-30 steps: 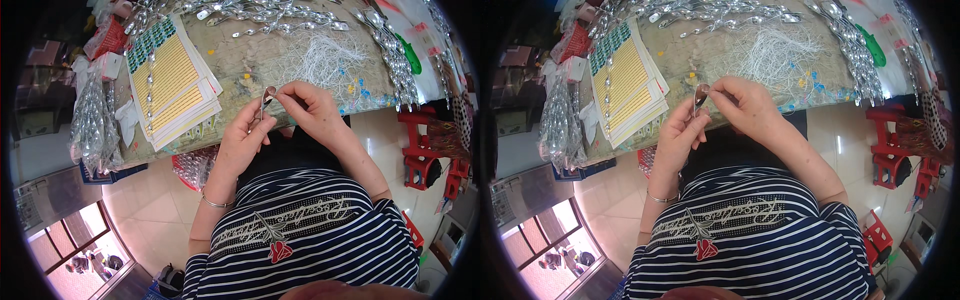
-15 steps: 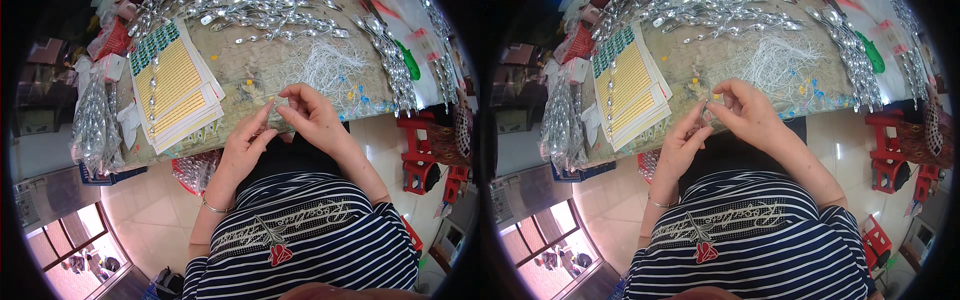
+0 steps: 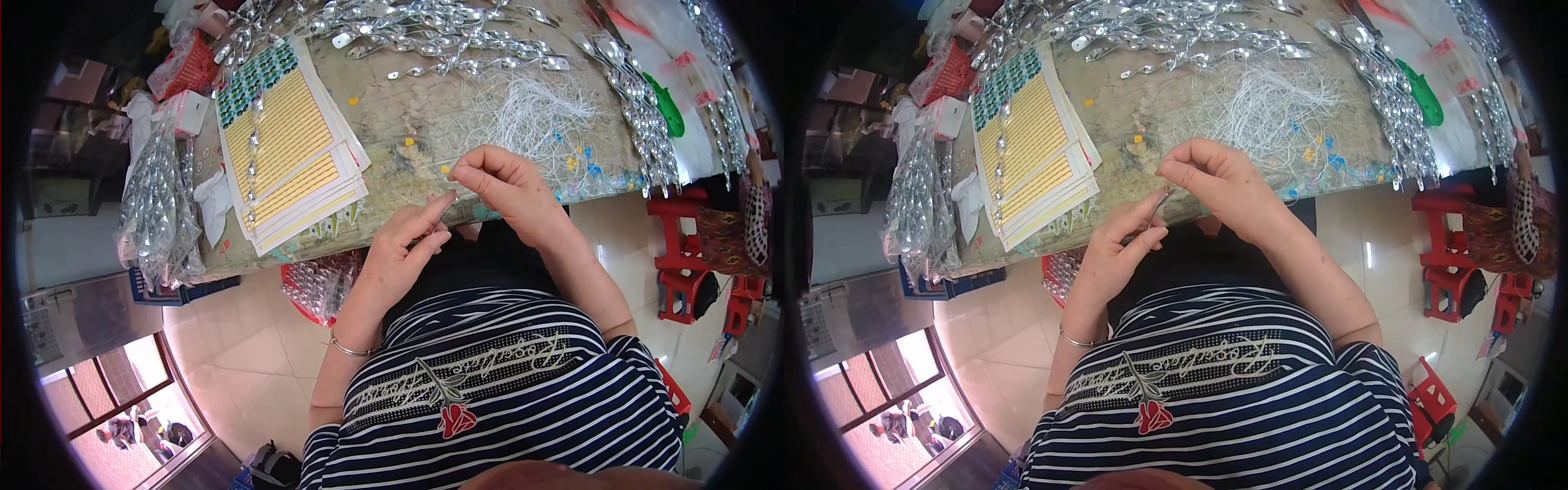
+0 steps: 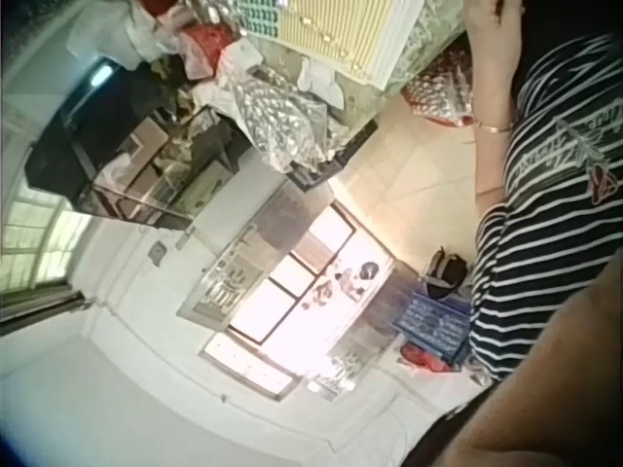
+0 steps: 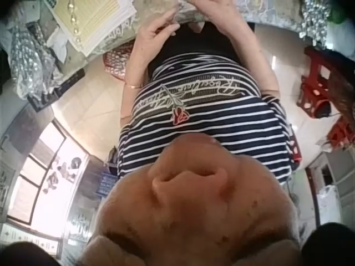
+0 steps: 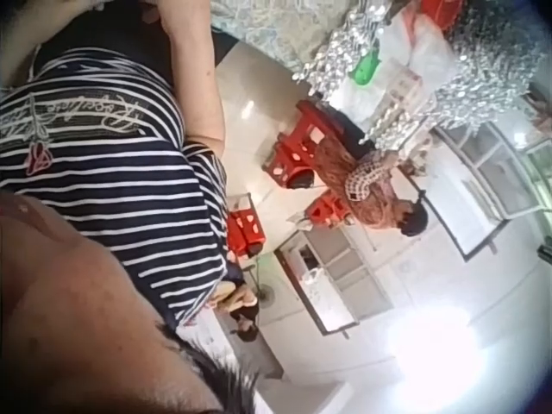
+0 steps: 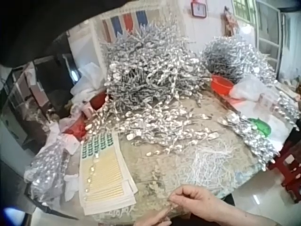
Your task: Manually assembling small plastic toy or decoration components at a production workbench.
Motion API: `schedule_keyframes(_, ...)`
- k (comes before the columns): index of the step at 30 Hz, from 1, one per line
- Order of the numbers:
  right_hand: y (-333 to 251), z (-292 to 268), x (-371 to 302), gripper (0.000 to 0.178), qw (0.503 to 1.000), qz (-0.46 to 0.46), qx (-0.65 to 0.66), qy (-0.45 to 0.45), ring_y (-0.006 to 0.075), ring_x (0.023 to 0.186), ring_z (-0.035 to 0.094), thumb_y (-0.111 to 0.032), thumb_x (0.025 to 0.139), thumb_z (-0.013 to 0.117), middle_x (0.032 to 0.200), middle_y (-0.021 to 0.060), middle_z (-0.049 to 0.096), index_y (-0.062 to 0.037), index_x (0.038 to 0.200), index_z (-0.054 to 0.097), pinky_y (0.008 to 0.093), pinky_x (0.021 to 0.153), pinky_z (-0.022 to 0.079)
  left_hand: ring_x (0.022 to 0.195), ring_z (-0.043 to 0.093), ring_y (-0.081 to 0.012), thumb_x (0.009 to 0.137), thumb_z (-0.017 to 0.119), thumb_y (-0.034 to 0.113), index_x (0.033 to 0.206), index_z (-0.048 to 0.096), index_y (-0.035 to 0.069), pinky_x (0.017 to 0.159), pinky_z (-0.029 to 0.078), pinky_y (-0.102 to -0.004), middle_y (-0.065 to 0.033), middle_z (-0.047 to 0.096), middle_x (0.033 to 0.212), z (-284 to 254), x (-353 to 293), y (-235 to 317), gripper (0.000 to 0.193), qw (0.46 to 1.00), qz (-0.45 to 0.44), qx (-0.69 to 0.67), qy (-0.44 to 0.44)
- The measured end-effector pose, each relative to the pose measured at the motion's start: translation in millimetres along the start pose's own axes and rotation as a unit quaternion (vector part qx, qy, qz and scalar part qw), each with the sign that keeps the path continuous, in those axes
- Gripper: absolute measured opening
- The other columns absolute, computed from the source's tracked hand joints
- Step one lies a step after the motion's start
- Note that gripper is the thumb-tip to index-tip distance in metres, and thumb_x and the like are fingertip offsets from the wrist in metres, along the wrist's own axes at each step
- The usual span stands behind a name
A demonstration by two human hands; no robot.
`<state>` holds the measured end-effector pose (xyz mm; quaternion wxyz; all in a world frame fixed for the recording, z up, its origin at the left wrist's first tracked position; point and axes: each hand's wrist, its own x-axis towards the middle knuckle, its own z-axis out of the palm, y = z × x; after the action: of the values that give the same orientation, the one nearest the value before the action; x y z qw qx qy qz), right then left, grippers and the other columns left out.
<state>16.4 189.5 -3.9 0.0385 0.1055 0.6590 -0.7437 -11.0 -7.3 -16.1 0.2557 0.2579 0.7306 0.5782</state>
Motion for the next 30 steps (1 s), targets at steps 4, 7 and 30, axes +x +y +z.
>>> schedule_keyframes(4, -5.0, 6.0, -0.7, 0.021, 1.0, 0.026, -0.003, -0.015, 0.0033, 0.049, 0.046, -0.028, 0.09, 0.059, 0.071, -0.0036, 0.056, -0.0082, 0.096, 0.063, 0.0193, 0.036, 0.036, 0.087, 0.057, -0.0118, 0.085, 0.061, 0.001, 0.127, 0.055, 0.005, 0.08, 0.048, -0.0244, -0.007, 0.06, 0.105, -6.7, 0.0, -6.2, 0.042, 0.995, 0.064, 0.069, -0.027)
schedule_keyframes(7, -1.4, 8.7, 1.7, 0.021, 0.999, 0.015, 0.004, -0.032, 0.0029, 0.048, 0.045, -0.028, 0.09, 0.059, 0.071, -0.0035, 0.056, -0.0082, 0.096, 0.063, 0.0186, 0.036, 0.034, 0.092, 0.056, -0.0112, 0.087, 0.06, 0.002, 0.124, 0.056, 0.002, 0.082, 0.046, -0.0248, -0.006, 0.06, 0.106, -3.8, 1.4, -8.1, 0.037, 0.998, 0.047, -0.034, -0.014)
schedule_keyframes(30, -18.2, -18.9, -13.9, 0.011, 0.959, -0.088, -0.267, -0.036, 0.0072, 0.07, 0.05, -0.01, 0.084, 0.065, 0.076, -0.0004, 0.056, -0.0027, 0.093, 0.066, 0.0243, 0.062, 0.04, 0.068, 0.052, -0.0058, 0.086, 0.065, 0.007, 0.093, 0.069, 0.0, 0.061, 0.041, -0.019, -0.0002, 0.062, 0.077, -14.8, 2.4, 2.7, 0.011, 0.967, -0.055, -0.18, 0.174)
